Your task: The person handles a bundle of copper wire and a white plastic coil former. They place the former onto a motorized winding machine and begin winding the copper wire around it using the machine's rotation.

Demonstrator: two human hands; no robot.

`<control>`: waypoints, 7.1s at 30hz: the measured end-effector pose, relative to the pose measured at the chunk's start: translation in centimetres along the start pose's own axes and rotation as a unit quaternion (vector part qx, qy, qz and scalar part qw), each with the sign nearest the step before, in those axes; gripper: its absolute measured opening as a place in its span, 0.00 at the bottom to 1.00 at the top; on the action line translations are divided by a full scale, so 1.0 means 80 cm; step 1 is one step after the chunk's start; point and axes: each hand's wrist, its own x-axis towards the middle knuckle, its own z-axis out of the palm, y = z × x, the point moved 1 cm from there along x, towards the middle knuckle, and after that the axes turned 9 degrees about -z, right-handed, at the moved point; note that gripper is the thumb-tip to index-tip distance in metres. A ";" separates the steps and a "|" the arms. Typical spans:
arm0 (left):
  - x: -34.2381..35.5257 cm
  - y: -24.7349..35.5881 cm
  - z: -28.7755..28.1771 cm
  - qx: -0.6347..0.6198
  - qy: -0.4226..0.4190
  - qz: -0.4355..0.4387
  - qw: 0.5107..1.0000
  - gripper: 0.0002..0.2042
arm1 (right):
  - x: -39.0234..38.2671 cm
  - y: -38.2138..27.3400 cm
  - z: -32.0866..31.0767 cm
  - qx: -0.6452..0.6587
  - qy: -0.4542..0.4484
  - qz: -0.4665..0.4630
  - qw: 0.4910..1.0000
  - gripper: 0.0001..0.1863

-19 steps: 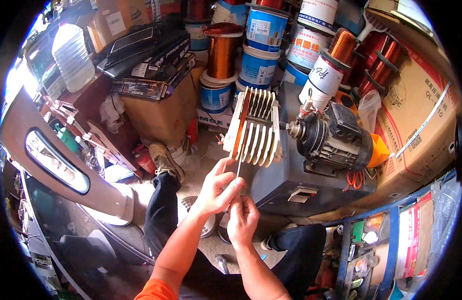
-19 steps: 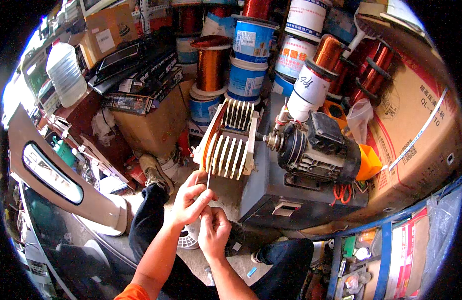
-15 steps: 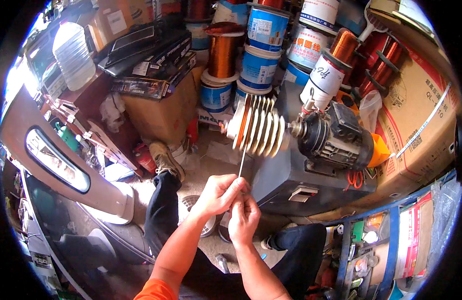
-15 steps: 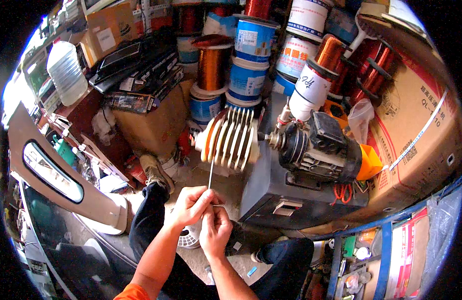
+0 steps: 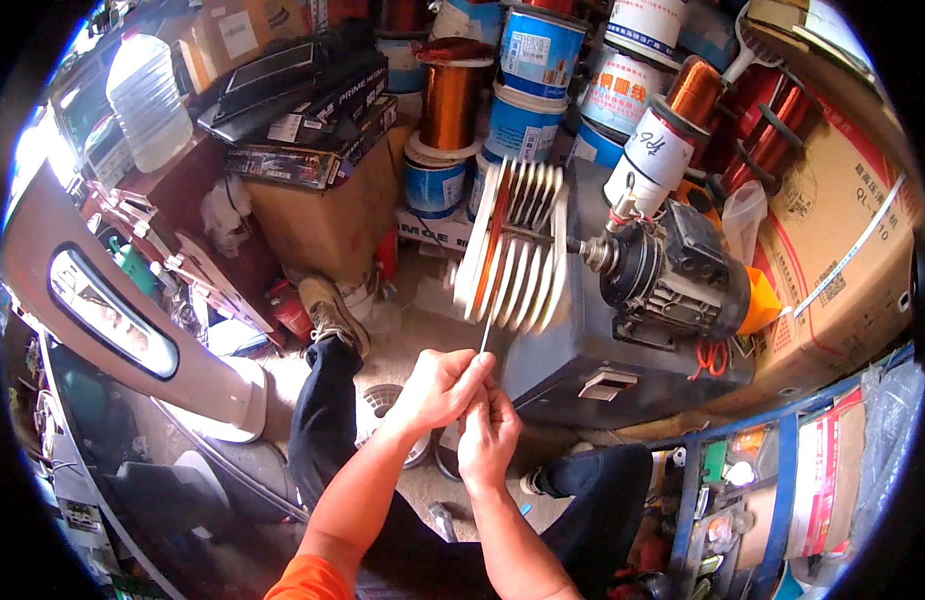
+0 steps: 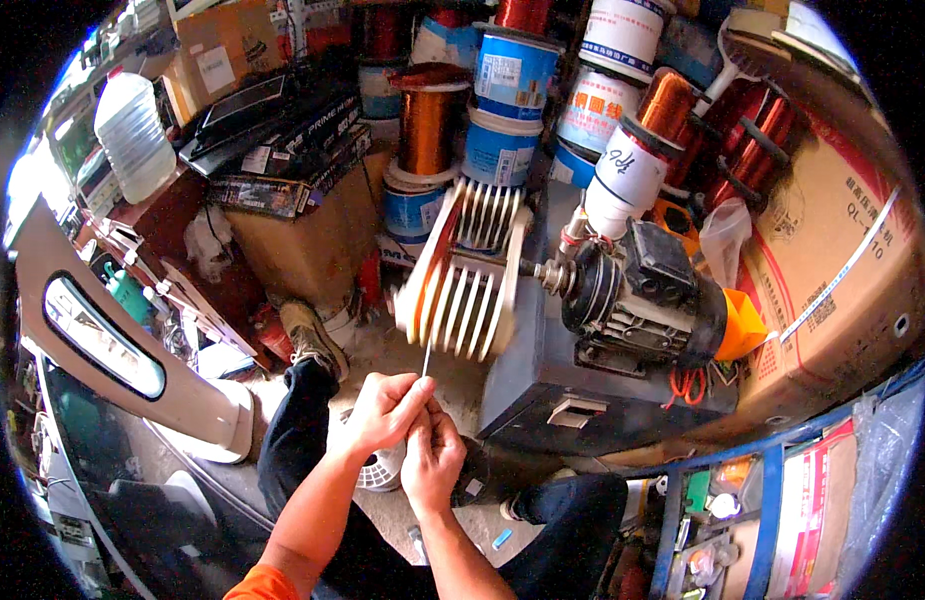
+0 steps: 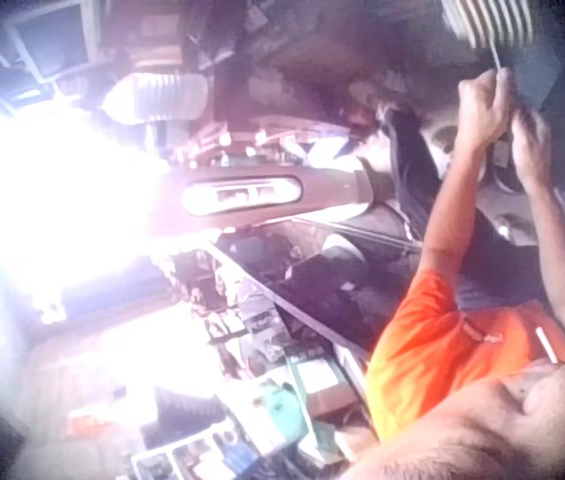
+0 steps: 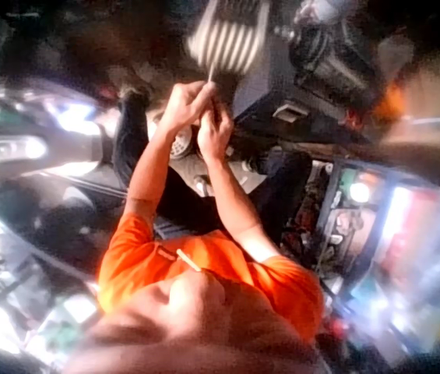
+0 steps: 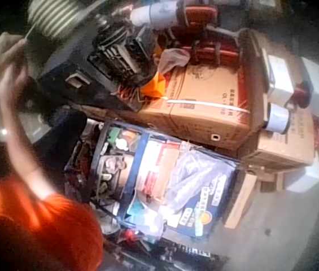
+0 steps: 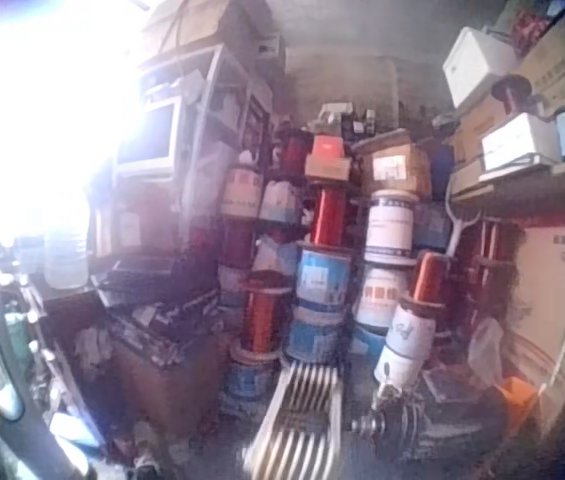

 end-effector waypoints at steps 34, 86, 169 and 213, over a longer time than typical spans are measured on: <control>-0.005 -0.018 -0.001 0.023 -0.002 -0.006 1.000 0.19 | -0.010 0.005 0.001 0.005 0.003 0.013 1.000 0.13; -0.006 -0.013 0.000 0.039 -0.006 -0.009 0.999 0.20 | -0.011 0.011 -0.003 0.013 0.006 0.019 1.000 0.16; -0.005 -0.014 0.001 0.047 0.007 -0.007 0.999 0.19 | -0.016 0.015 -0.008 0.019 -0.028 0.047 0.998 0.12; -0.004 -0.006 0.000 0.073 -0.003 -0.006 0.997 0.18 | -0.011 -0.001 0.000 0.034 0.003 0.056 0.998 0.16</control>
